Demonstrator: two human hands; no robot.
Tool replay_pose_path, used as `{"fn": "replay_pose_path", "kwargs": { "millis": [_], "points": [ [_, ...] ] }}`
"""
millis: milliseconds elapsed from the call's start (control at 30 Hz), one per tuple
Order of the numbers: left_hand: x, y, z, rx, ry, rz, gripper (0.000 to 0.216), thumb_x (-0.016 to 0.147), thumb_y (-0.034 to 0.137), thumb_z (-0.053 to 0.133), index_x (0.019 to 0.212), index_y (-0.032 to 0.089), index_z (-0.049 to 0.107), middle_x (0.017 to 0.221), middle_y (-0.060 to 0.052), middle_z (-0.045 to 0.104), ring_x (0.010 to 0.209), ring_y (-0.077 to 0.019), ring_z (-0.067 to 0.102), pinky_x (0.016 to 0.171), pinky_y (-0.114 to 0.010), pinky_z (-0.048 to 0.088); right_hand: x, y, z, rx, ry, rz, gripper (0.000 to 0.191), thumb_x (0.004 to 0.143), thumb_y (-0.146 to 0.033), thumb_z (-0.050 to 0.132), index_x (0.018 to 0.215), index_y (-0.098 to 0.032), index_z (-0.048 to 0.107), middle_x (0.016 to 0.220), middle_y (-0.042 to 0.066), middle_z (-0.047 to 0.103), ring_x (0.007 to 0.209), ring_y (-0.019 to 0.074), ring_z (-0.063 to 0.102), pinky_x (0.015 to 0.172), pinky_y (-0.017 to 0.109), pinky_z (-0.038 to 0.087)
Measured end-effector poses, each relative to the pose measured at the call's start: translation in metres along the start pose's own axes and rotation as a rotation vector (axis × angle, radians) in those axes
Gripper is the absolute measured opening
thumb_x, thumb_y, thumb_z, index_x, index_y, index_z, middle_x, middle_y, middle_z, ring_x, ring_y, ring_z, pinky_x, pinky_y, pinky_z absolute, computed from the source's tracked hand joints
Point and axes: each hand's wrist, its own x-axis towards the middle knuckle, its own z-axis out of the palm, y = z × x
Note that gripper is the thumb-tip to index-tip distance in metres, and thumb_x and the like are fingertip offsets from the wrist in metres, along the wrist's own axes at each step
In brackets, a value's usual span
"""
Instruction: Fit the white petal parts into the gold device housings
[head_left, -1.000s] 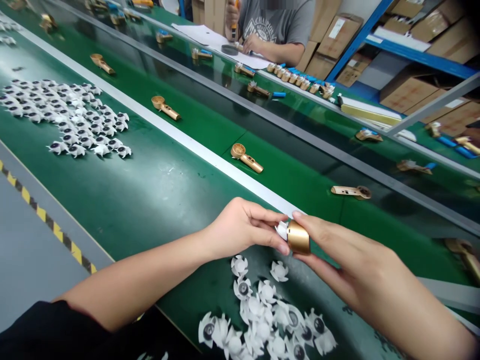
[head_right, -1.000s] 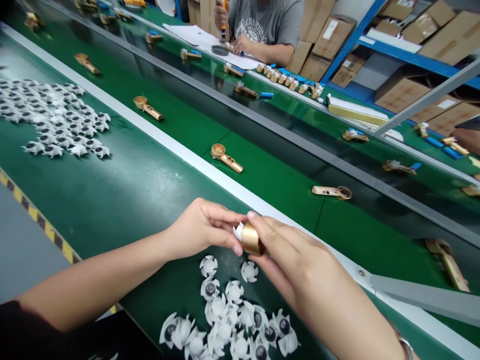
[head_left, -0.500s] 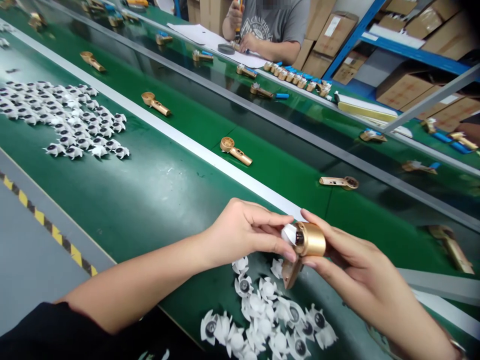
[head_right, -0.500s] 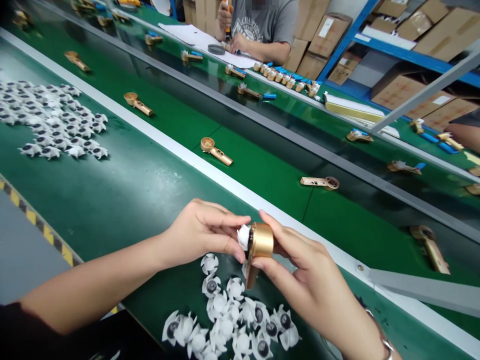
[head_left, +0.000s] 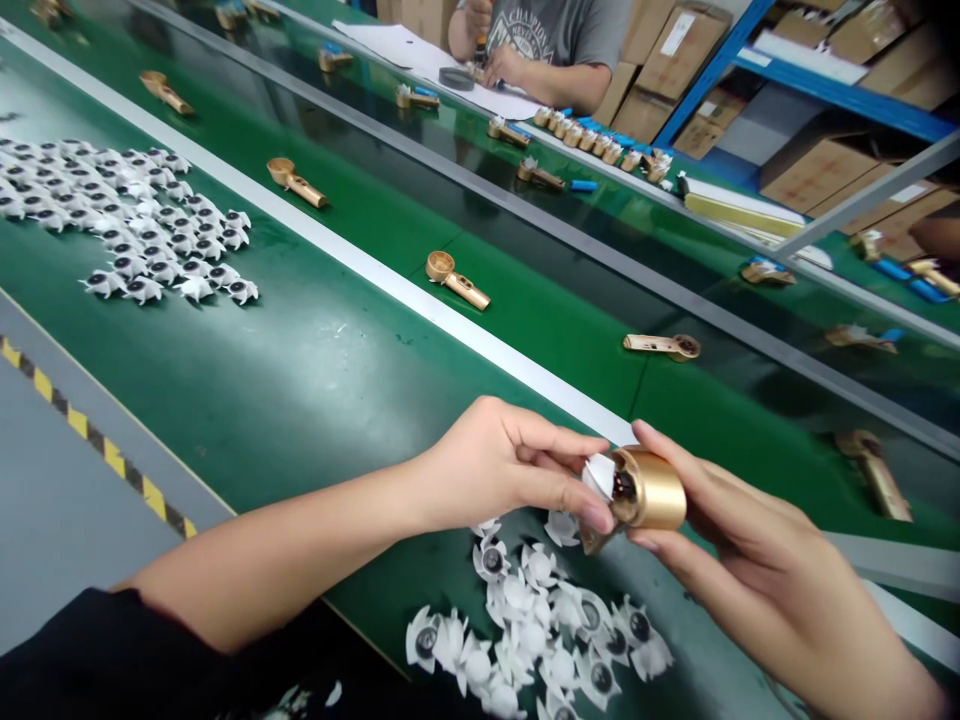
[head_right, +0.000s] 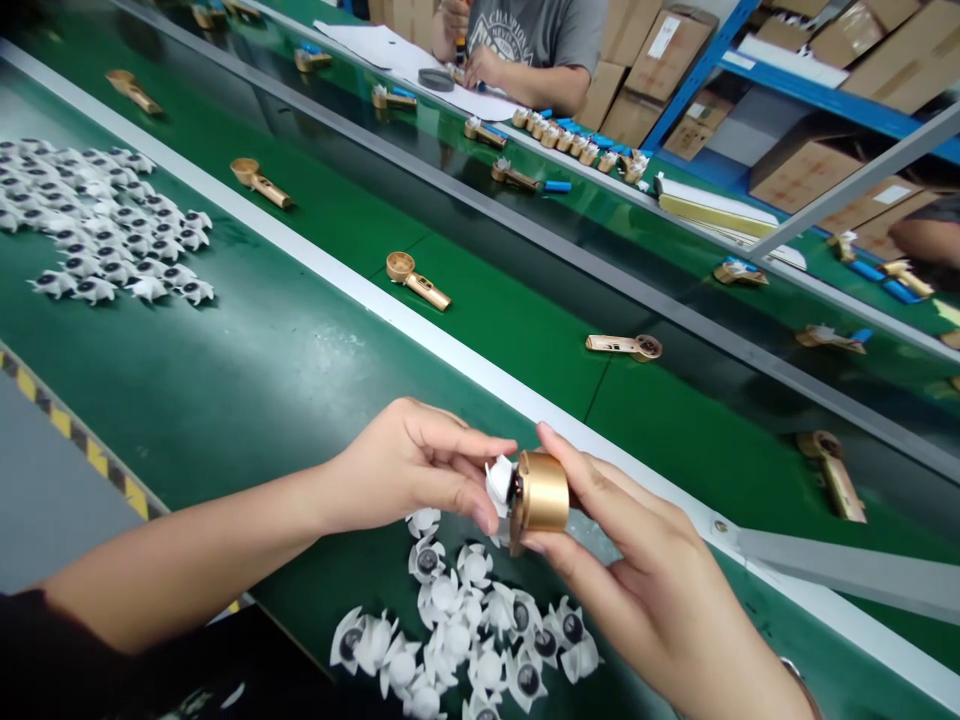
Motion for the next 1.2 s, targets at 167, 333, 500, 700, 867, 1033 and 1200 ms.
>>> {"fn": "replay_pose_path", "kwargs": {
  "millis": [167,333,500,700,867,1033,1200],
  "points": [
    [0.000,-0.003,0.001,-0.077,-0.002,-0.054,0.036,0.065,0.020,0.091,0.101,0.021,0.082,0.087,-0.005,0.081,0.079,-0.0194,0.077,0.085,-0.036,0.065,0.001,-0.001,-0.002,0.001,0.009,-0.031,0.068,0.097,-0.034,0.061,0.160,-0.034,0.034,0.141,0.007,0.064,0.118,0.0273,0.069,0.093,0.034,0.062],
    [-0.001,-0.007,0.001,-0.101,0.001,-0.037,0.031,0.068,0.020,0.089,0.099,0.021,0.082,0.087,-0.003,0.081,0.080,-0.0172,0.077,0.088,-0.033,0.063,0.000,-0.004,0.002,-0.061,0.014,-0.048,0.068,0.098,-0.034,0.059,0.161,-0.033,0.032,0.140,0.006,0.065,0.117,0.0264,0.070,0.093,0.034,0.062],
    [0.002,-0.009,0.002,-0.037,0.006,-0.038,0.031,0.067,0.023,0.090,0.097,0.018,0.082,0.090,-0.005,0.081,0.087,-0.0203,0.077,0.090,-0.035,0.061,0.000,-0.015,0.010,-0.147,0.000,-0.075,0.070,0.099,-0.026,0.056,0.162,-0.031,0.027,0.143,0.008,0.060,0.123,0.0254,0.065,0.095,0.035,0.060],
    [0.008,0.008,-0.018,0.533,0.057,-0.117,0.091,0.068,0.045,0.088,0.148,0.024,0.052,0.114,-0.011,0.075,0.089,-0.0216,0.073,0.079,-0.034,0.059,0.024,0.028,0.012,-0.113,0.112,0.176,0.047,0.093,-0.043,0.063,0.136,-0.022,0.061,0.109,0.010,0.074,0.091,0.0270,0.072,0.079,0.038,0.057],
    [0.009,0.024,-0.034,1.276,-0.314,-0.283,0.086,0.063,0.048,0.087,0.143,0.033,0.058,0.121,-0.007,0.068,0.100,-0.0243,0.066,0.070,-0.026,0.049,0.048,0.113,0.023,-0.257,0.035,0.720,0.038,0.085,-0.051,0.064,0.096,-0.016,0.074,0.071,0.010,0.070,0.067,0.0288,0.066,0.059,0.037,0.047],
    [0.016,0.017,-0.030,1.432,-0.381,-0.392,0.067,0.067,0.047,0.084,0.131,0.034,0.067,0.126,-0.003,0.065,0.102,-0.0235,0.064,0.071,-0.026,0.048,-0.018,0.121,0.016,-0.267,0.151,0.746,0.052,0.091,-0.054,0.058,0.119,-0.012,0.068,0.085,0.011,0.073,0.077,0.0270,0.068,0.065,0.036,0.050],
    [0.018,0.014,-0.030,1.473,-0.384,-0.408,0.047,0.082,0.050,0.071,0.127,0.037,0.069,0.124,-0.001,0.065,0.096,-0.0203,0.065,0.076,-0.027,0.050,-0.136,0.069,0.024,-0.292,0.229,0.660,0.026,0.096,-0.037,0.053,0.100,-0.017,0.070,0.084,0.007,0.072,0.070,0.0205,0.068,0.066,0.034,0.054]
  ]
}}
